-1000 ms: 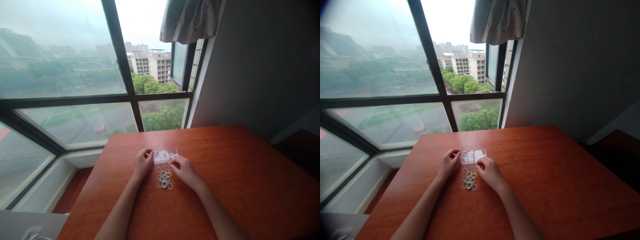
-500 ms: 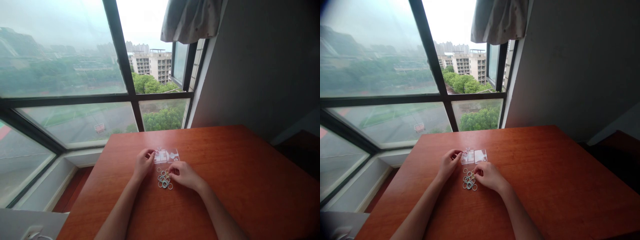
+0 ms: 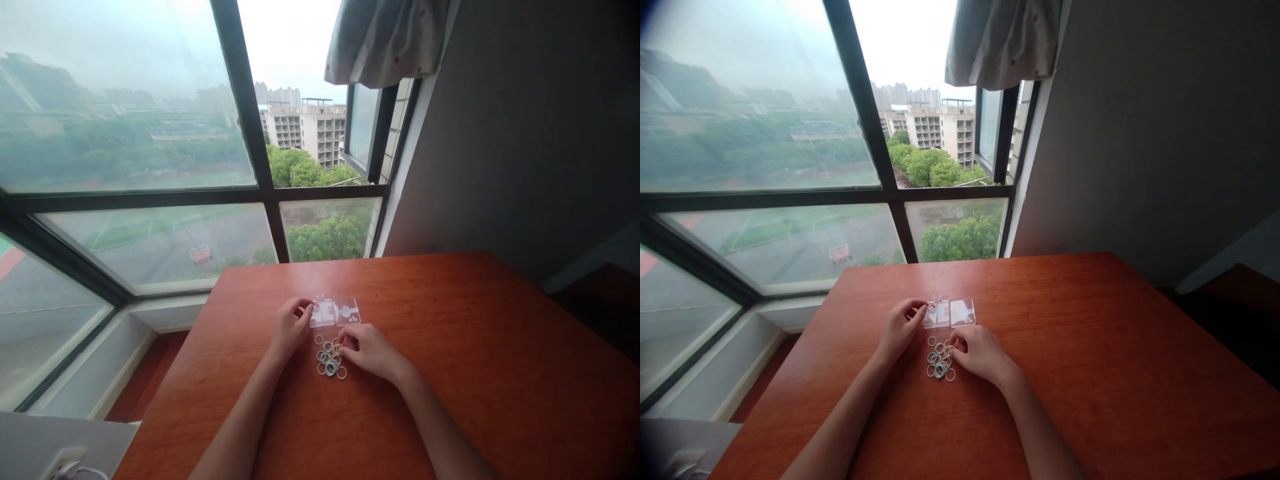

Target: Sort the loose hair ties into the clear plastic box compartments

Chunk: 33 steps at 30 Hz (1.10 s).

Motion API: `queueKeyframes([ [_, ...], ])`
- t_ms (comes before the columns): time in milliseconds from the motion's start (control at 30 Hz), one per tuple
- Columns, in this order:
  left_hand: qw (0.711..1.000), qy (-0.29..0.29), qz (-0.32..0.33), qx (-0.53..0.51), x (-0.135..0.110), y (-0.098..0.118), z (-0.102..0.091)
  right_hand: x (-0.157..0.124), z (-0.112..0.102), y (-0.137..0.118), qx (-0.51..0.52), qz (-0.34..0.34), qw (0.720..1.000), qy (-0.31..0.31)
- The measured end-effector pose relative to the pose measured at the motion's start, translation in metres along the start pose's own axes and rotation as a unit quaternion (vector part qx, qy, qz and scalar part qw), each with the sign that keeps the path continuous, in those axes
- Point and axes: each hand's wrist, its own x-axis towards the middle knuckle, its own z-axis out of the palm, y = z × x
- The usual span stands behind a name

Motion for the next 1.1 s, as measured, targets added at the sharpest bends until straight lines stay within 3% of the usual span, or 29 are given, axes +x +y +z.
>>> queueKeyframes([
  [267,1.0,0.008,0.001,0.0,0.0,0.003,0.0,0.0,0.001,0.001,0.004,-0.003,1.0,-0.001],
  [500,1.0,0.006,0.0,0.0,0.0,0.006,-0.001,-0.003,0.0,-0.006,0.034,-0.039,0.996,-0.079],
  [1100,1.0,0.01,0.001,-0.001,0.0,0.005,-0.001,-0.003,0.002,-0.004,0.02,-0.036,0.997,-0.068],
])
